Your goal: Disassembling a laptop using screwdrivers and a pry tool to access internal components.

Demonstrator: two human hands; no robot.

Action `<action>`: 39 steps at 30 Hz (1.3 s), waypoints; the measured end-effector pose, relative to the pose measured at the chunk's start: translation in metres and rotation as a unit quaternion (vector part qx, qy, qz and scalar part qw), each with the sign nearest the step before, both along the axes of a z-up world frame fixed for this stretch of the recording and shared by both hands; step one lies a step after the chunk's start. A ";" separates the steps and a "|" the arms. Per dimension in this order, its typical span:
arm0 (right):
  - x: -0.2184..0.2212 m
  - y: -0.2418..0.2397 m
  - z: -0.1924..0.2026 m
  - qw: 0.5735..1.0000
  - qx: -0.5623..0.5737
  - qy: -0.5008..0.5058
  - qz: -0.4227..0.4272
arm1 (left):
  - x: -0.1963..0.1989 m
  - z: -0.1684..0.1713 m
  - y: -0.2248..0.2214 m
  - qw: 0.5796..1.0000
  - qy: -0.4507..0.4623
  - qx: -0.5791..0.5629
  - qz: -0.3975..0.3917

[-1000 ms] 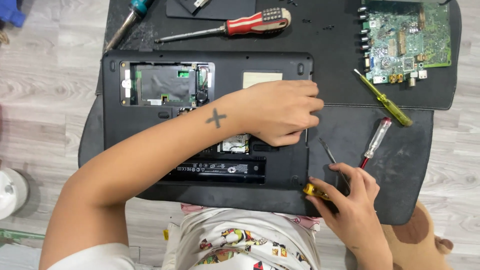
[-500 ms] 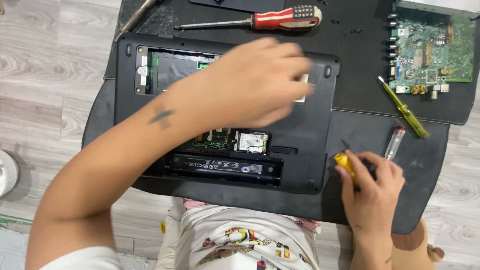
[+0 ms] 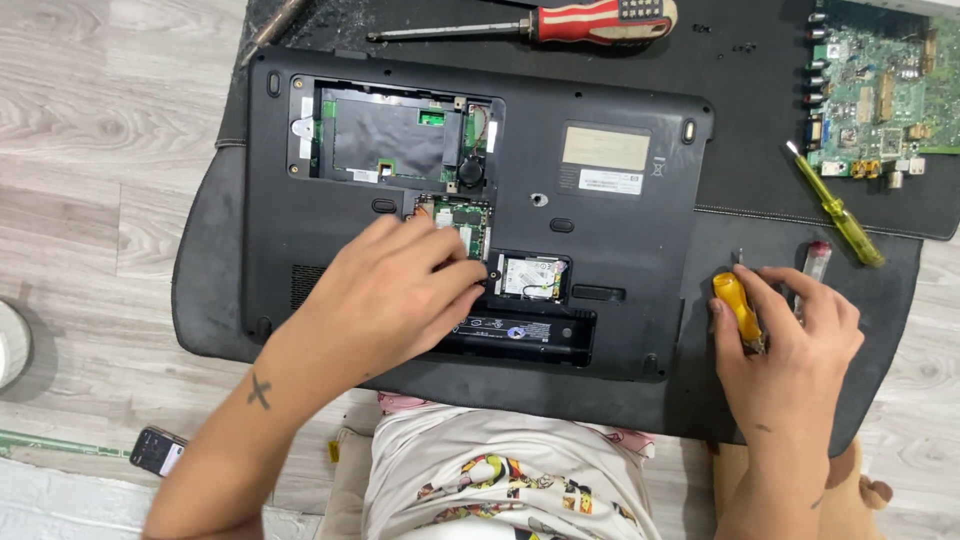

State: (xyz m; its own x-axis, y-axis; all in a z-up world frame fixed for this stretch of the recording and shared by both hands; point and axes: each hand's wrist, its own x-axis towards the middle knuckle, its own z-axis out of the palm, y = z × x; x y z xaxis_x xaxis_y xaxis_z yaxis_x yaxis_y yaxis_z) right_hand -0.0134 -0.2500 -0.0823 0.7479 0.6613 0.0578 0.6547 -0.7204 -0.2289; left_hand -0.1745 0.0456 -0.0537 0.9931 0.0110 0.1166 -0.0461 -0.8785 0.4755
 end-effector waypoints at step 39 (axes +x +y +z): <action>-0.064 0.114 0.009 0.965 0.134 0.093 0.204 | -0.037 -0.018 -0.013 0.987 0.015 0.087 0.137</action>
State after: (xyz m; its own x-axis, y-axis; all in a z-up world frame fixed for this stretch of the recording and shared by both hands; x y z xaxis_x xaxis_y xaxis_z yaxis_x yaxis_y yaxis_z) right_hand -0.0772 -0.1358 -0.0729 0.4427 0.8828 0.1570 0.8007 -0.3104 -0.5123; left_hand -0.2113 0.0324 -0.0712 0.9587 0.2619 0.1112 0.2160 -0.9243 0.3147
